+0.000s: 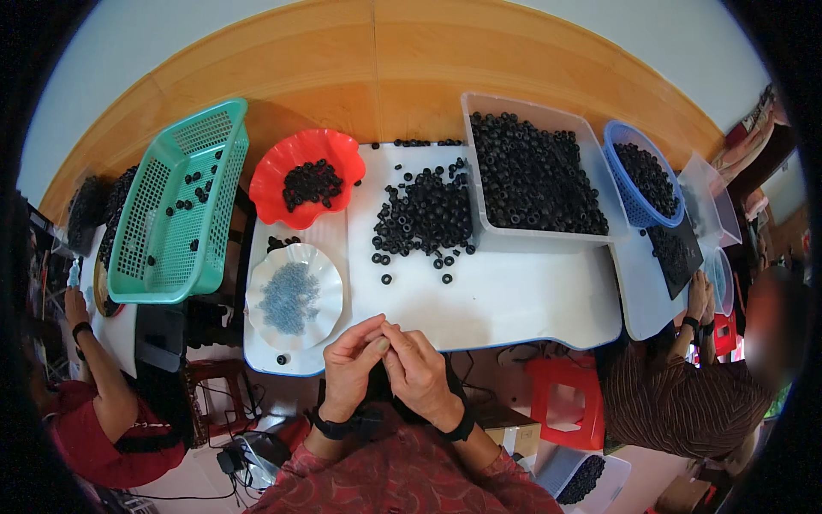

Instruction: Sorting small black plastic O-rings or gaskets on a manufacturing table.

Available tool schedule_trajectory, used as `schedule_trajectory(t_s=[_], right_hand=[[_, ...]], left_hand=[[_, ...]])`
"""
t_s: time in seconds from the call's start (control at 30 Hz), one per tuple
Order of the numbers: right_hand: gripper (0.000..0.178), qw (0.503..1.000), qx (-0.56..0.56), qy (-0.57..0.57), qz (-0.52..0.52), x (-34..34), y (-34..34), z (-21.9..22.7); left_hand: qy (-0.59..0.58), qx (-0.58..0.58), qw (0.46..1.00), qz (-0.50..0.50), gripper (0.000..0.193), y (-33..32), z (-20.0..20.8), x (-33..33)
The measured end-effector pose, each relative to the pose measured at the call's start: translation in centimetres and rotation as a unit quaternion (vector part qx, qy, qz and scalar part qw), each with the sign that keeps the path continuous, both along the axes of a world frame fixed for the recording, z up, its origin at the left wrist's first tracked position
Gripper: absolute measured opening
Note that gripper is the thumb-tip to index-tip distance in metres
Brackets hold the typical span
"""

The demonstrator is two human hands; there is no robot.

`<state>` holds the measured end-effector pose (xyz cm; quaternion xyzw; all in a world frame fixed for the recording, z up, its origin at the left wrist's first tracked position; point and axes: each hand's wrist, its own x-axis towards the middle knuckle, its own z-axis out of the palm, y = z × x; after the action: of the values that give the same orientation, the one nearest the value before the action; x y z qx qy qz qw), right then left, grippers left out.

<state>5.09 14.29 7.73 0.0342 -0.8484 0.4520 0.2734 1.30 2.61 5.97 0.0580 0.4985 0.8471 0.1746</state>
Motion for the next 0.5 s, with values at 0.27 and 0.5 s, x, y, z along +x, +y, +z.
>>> schedule_trajectory(t_s=[0.27,0.5], right_hand=[[0.034,0.998,-0.057,-0.029,-0.016,-1.0,0.1,-0.8],[0.030,0.997,-0.036,-0.059,-0.023,-1.0,1.1,-2.9]], left_hand=[[-0.139,0.016,0.987,0.078,0.019,-0.1,0.1,-2.9],[-0.130,0.157,0.969,0.141,0.025,0.6,0.5,-8.8]])
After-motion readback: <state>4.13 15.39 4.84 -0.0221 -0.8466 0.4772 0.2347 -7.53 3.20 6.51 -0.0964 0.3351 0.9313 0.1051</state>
